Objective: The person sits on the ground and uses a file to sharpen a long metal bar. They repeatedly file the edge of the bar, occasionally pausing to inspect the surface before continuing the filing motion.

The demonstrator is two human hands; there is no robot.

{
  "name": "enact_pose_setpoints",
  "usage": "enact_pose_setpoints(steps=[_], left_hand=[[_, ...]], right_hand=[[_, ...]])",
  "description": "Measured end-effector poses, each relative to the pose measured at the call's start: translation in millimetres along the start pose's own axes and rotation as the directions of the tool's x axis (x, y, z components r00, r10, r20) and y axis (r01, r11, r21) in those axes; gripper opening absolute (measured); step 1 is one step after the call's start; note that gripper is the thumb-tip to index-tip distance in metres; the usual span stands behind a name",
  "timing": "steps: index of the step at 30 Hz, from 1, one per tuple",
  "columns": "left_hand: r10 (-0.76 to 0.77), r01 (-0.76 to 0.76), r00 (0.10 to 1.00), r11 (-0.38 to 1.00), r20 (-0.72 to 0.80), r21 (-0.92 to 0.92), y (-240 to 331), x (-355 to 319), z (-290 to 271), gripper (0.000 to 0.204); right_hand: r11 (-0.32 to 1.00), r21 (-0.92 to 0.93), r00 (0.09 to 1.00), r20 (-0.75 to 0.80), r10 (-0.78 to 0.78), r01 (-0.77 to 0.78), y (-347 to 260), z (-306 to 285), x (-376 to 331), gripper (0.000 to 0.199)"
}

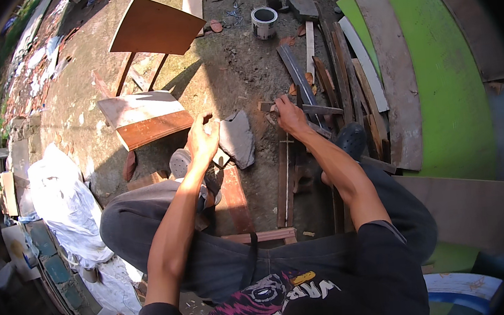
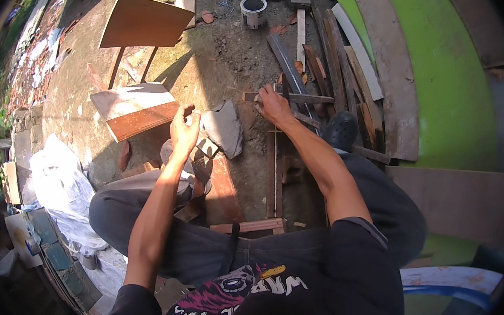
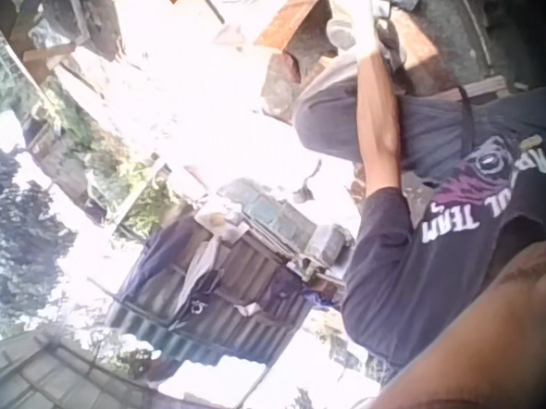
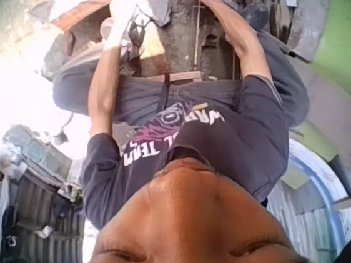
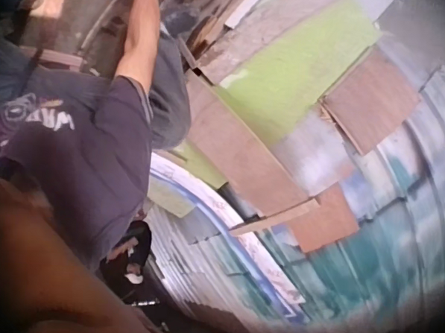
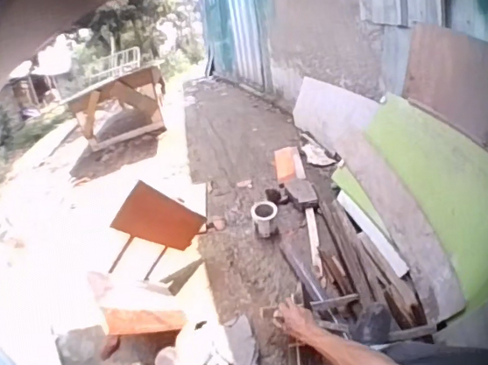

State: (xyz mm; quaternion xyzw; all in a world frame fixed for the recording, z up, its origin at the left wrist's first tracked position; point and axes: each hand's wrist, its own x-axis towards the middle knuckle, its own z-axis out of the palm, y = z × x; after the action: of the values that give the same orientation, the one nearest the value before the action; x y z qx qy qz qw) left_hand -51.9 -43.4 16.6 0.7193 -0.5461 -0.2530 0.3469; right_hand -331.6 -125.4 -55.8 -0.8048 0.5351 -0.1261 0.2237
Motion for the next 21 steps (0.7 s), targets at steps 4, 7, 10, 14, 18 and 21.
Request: enact_pose_setpoints(steps=[4,7,10,14,18,21], left_hand=[[-0.088,0.109,0.989,0.975,0.115,-0.191,53.0,-3.5,8.8,0.031],[-0.058,0.102,0.986,0.953,0.159,-0.284,84.4,2.6,16.8,0.033],[0.011,0.015,0.998,0.895,0.054,-0.445,113.6,9.4,20.1,0.031],[0.073,-0.040,0.997,0.737,0.021,-0.674,150.8,12.1,7.3,0.026],[0.155,-0.091,0.988,0.573,-0.002,-0.815,187.5,4.4,-26.7,0.022],[0.285,-0.237,0.958,0.705,-0.039,-0.668,211.1,3.1,-60.5,0.018]], right_hand=[[0.997,0.051,0.981,-0.187,-0.045,0.056,-21.4,-43.8,-1.0,0.045],[0.992,0.077,0.940,-0.334,-0.073,0.104,-34.1,-68.2,2.2,0.052],[0.967,0.054,0.875,-0.442,-0.199,0.248,-53.2,-93.4,0.2,0.051],[0.932,0.040,0.856,-0.411,-0.314,0.361,-90.3,-141.7,-8.8,0.050],[0.931,-0.030,0.869,-0.348,-0.350,0.363,-130.2,-209.7,-17.8,0.045],[0.925,-0.101,0.881,-0.281,-0.379,0.366,-164.8,-255.3,-35.7,0.040]])
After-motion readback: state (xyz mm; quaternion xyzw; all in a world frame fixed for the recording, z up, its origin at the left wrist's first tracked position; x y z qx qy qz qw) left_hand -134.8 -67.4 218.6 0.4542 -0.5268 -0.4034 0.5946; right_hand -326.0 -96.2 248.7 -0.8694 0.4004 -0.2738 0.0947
